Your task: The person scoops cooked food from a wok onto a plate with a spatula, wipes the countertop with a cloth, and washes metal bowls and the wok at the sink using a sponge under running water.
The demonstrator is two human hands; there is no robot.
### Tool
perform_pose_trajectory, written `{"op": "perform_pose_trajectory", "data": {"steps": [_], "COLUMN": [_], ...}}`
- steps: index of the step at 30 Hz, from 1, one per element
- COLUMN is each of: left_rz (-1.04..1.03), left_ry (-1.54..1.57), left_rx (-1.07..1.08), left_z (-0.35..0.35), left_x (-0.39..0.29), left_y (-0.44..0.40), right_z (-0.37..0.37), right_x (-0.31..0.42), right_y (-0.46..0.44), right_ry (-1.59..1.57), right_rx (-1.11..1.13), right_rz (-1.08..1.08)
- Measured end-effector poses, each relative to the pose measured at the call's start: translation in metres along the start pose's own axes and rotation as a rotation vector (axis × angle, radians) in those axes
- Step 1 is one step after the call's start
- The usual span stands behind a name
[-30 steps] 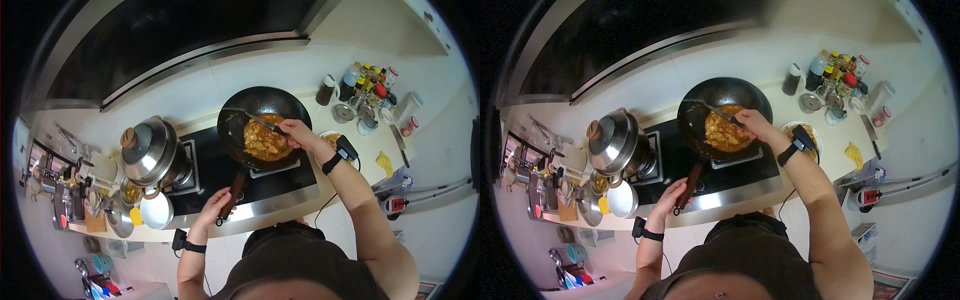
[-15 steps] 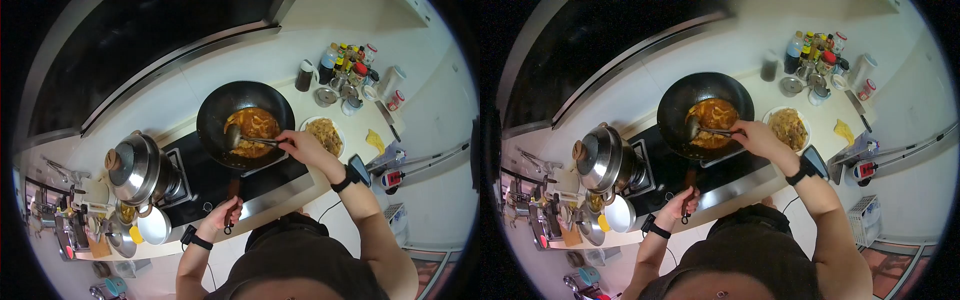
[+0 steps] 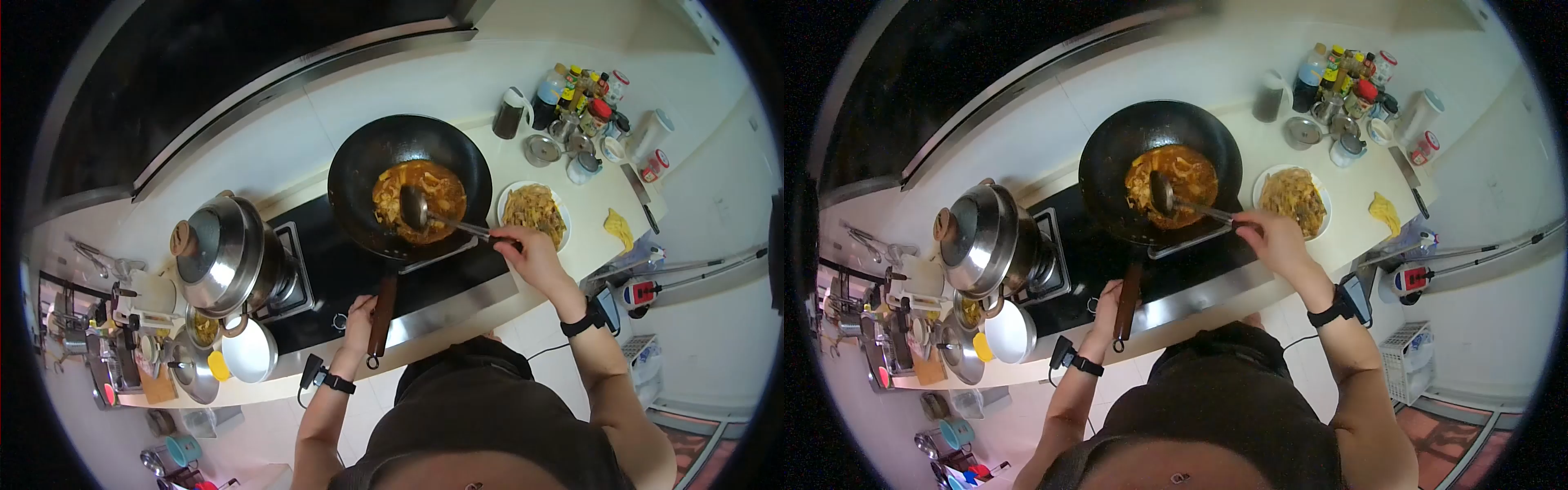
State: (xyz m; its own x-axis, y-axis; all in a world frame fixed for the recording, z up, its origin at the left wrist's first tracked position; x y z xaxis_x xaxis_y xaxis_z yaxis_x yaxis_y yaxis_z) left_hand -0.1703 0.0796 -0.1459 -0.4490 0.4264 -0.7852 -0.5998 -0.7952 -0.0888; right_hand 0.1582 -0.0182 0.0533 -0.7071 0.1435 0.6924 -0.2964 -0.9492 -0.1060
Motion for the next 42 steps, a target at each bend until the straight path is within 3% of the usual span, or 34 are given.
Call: {"op": "perform_pose_trajectory", "data": {"steps": [1,2,3,5,7,9,13,21,29,32,34,35,37,39,41,42], "left_rz": [-0.132,0.034,0.039,-0.079,-0.051,-0.070,0.022,-0.095,0.180,0.247,0.805,0.809,0.761,0.813,0.767,0.815], "left_ry": [-0.221,0.000,0.003,-0.264,-0.289,-0.436,-0.494,-0.448,-0.550,-0.280,1.084,1.081,1.480,1.808,1.642,1.484], "left_rx": [0.011,0.002,0.014,0.088,0.111,0.176,0.213,0.356,0.270,0.110,0.304,0.305,0.541,0.634,0.700,0.546], "left_z": [-0.003,-0.007,-0.005,0.004,0.014,0.008,0.006,0.005,0.006,0.023,0.013,0.016,0.011,-0.009,-0.019,-0.013], "left_x": [0.002,0.017,0.014,-0.012,-0.044,-0.039,-0.038,-0.032,-0.038,-0.023,-0.031,-0.047,-0.101,-0.080,-0.079,-0.095], "left_y": [0.000,-0.001,0.001,-0.008,-0.012,-0.015,-0.016,-0.029,-0.029,-0.017,0.002,0.007,0.011,0.015,0.013,0.009], "right_z": [0.000,0.004,0.006,0.008,0.009,0.005,-0.013,-0.027,-0.023,-0.018,-0.020,-0.023,-0.034,-0.046,-0.054,-0.054], "right_x": [-0.004,-0.010,-0.017,-0.029,-0.033,-0.033,-0.037,-0.039,-0.041,-0.040,-0.038,-0.036,-0.031,-0.020,-0.007,-0.007], "right_y": [0.002,0.002,0.007,0.018,0.036,0.053,0.078,0.081,0.065,0.053,0.038,0.030,0.008,-0.015,-0.037,-0.044], "right_ry": [-0.001,-0.090,-0.178,-0.303,-0.297,-0.463,-0.528,-0.614,-0.545,-0.475,-0.439,-0.404,-0.358,-0.313,-0.262,-0.261], "right_rx": [0.008,-0.057,-0.127,-0.194,-0.143,-0.152,-0.094,-0.135,-0.159,-0.199,-0.172,-0.133,-0.125,-0.125,-0.106,-0.122], "right_rz": [-0.006,-0.018,-0.038,-0.060,-0.218,-0.203,-0.261,-0.243,-0.261,-0.228,-0.230,-0.229,-0.180,-0.132,-0.065,-0.073]}}
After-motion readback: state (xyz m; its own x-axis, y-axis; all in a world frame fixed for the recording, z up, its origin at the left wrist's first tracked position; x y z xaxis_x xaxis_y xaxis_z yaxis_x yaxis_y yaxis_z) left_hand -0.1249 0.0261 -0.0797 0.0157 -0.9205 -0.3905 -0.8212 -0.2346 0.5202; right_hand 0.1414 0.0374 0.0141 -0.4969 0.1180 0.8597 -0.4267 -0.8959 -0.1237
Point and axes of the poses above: each hand's wrist, its own y-axis away from the middle knuckle, its own z-axis out of the back of the hand, x = y × z, the point moved 5 cm from there along -y, towards the middle knuckle, and after that the axes turned 1 degree about -z, right-handed, at the moved point
